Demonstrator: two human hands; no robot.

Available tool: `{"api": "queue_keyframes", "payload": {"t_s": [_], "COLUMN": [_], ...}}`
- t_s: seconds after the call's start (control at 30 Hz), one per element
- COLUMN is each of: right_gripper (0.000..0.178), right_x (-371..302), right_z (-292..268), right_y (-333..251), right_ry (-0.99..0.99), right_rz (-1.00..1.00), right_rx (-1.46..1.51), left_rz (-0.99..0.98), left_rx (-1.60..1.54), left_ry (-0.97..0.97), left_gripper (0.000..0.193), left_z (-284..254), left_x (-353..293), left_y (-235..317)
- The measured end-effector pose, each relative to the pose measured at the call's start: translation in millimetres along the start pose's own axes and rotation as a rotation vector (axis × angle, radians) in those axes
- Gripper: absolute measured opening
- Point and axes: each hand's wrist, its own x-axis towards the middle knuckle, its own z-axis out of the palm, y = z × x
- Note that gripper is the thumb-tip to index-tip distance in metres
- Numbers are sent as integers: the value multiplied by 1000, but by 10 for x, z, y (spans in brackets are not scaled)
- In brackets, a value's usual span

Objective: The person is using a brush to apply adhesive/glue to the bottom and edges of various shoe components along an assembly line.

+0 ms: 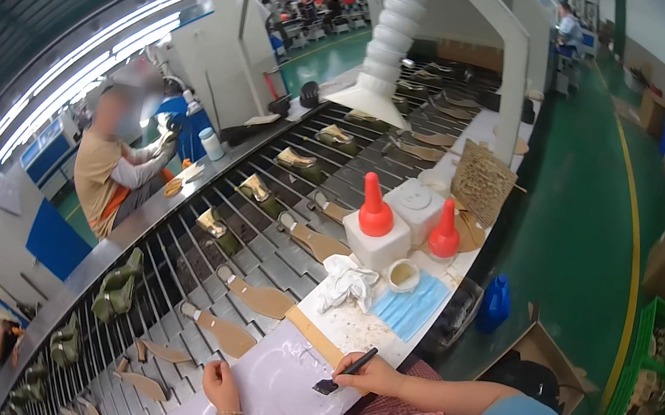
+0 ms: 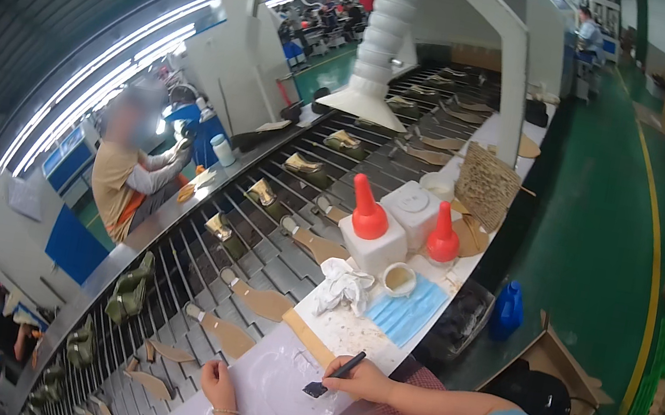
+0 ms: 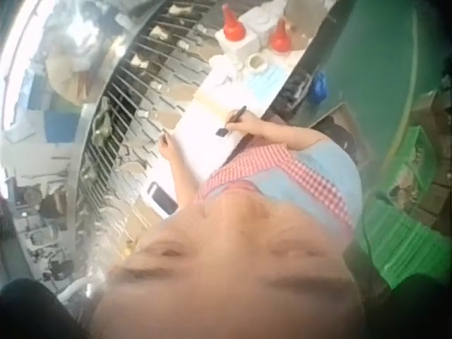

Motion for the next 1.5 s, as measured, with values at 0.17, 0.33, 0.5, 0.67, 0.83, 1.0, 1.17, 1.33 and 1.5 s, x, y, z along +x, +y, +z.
{"api": "queue_keyframes", "payload": {"t_s": [0.17, 0.33, 0.5, 0.67, 0.83, 1.0, 1.17, 1.33, 1.5], "right_gripper": [16, 17, 16, 16, 15, 15, 14, 14, 15], "right_x": [5, -6, -1, -7, -19, -17, -15, -2, -21], "right_z": [-7, 25, 43, 28, 37, 28, 17, -14, 29], "right_y": [-33, 15, -21, -55, -45, -28, -47, -65, -33], "right_ry": [-33, -23, -17, -50, -55, -42, -82, -86, -77], "right_rz": [37, 38, 39, 18, 20, 17, 53, 44, 32], "right_rx": [24, 51, 34, 37, 60, 56, 68, 37, 44], "left_rz": [26, 20, 16, 10, 51, 57, 35, 43, 44], "left_rx": [-59, -44, -38, -39, -47, -32, -34, -41, -18], "left_ry": [3, 1, -1, 8, 11, 1, 2, -7, -15], "left_gripper": [9, 9, 9, 8, 8, 8, 8, 8, 9], "left_z": [14, -18, -41, -29, -37, -38, -48, -23, -74], "left_x": [-10, -19, -23, -15, -2, 10, 11, 30, -7], "left_y": [36, 90, 40, 18, -75, -84, -55, -65, -2]}}
